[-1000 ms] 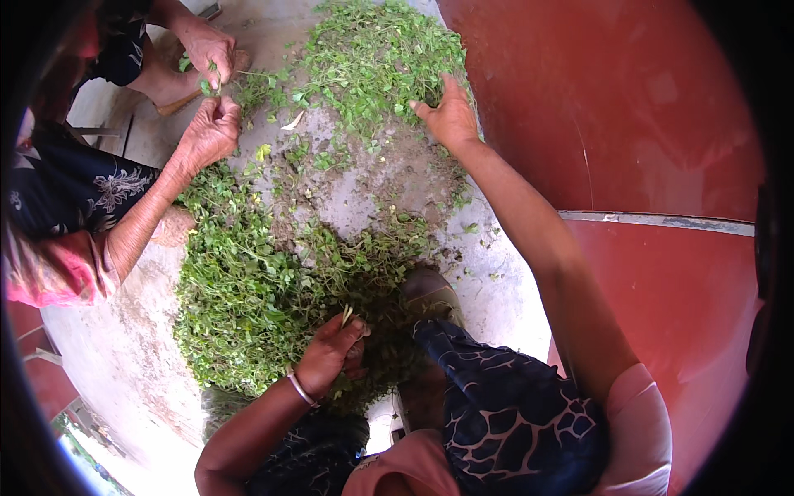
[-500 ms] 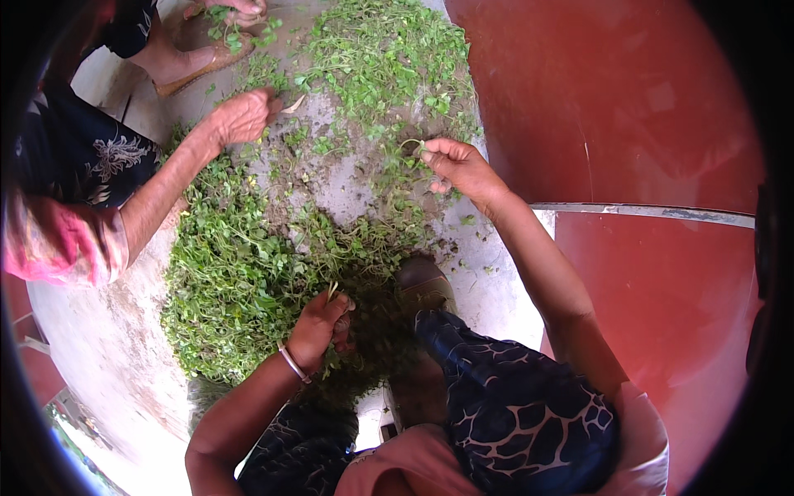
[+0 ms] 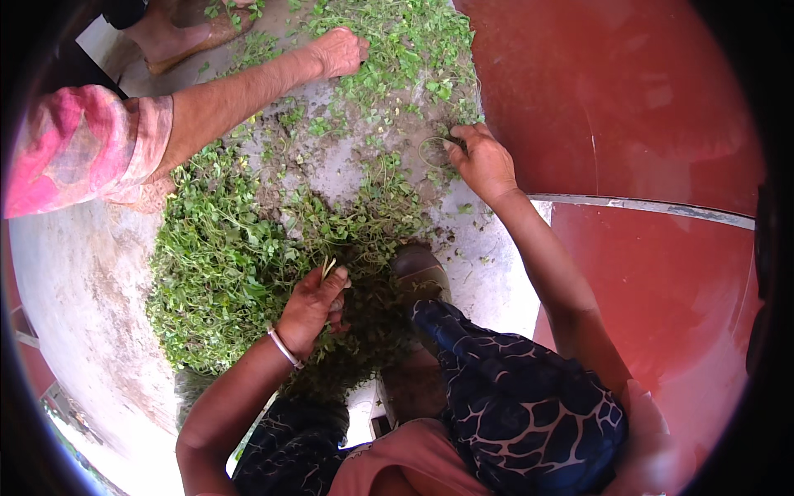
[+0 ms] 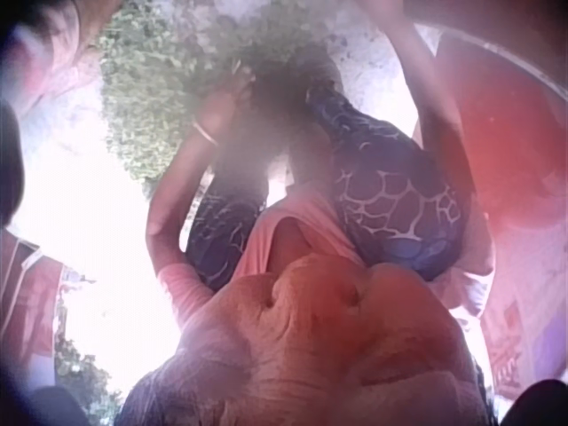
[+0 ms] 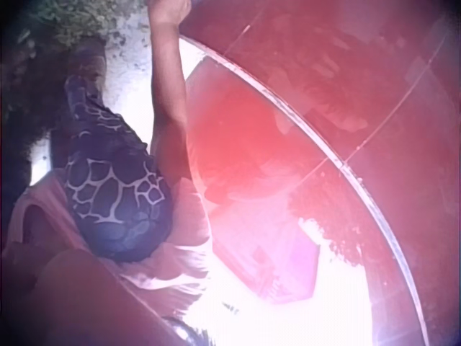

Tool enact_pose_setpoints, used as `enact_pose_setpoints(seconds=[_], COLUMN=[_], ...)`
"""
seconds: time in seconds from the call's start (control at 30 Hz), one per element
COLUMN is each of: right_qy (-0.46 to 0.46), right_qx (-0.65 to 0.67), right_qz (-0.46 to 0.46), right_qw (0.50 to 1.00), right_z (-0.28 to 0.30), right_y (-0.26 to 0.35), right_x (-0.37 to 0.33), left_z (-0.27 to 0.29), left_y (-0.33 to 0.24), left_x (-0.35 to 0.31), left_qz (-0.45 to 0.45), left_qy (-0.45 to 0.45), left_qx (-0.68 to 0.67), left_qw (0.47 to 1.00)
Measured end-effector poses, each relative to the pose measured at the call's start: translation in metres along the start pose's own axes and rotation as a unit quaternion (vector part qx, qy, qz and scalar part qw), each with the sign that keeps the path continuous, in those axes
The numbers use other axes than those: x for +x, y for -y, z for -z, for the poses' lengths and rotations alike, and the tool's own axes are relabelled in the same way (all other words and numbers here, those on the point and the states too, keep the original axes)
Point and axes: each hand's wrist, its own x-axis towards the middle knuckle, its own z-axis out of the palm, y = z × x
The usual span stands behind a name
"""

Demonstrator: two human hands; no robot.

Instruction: The person sits on the floor and sorts through a large pile of green herbs, picking up bunches and separating leaves from stems by hand. Another person works alongside, also sorting the herbs.

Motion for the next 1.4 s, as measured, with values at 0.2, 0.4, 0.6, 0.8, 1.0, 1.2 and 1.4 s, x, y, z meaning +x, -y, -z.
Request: enact_pose_setpoints(seconds=[0.2,0.4,0.6,0.8,1.0,1.2,1.4], right_qy=[0.117,0.072,0.019,0.112,0.179,0.215,0.028], right_qx=[-0.093,-0.028,0.206,0.273,0.272,0.311,0.145], right_qz=[0.046,0.058,0.117,0.240,0.228,0.211,0.153], right_qw=[0.988,0.995,0.971,0.925,0.917,0.901,0.977], right_z=[-0.014,-0.026,-0.002,0.009,-0.004,-0.011,-0.034], right_y=[0.013,-0.006,0.022,0.072,0.070,0.066,0.052], right_x=[-0.008,-0.021,-0.047,-0.098,-0.114,-0.118,-0.077], left_z=[-0.006,-0.021,-0.037,-0.033,-0.023,-0.016,-0.011], left_y=[-0.009,-0.025,-0.033,-0.017,-0.021,-0.026,-0.022], left_x=[0.003,0.003,0.014,0.037,0.036,0.030,0.012], left_qz=[-0.007,-0.027,-0.041,-0.058,-0.073,-0.141,-0.107], left_qy=[0.020,0.025,0.037,0.048,0.083,0.070,-0.002], left_qx=[-0.013,-0.034,-0.087,-0.132,-0.190,-0.211,-0.132], left_qw=[1.000,0.999,0.995,0.988,0.975,0.965,0.985])
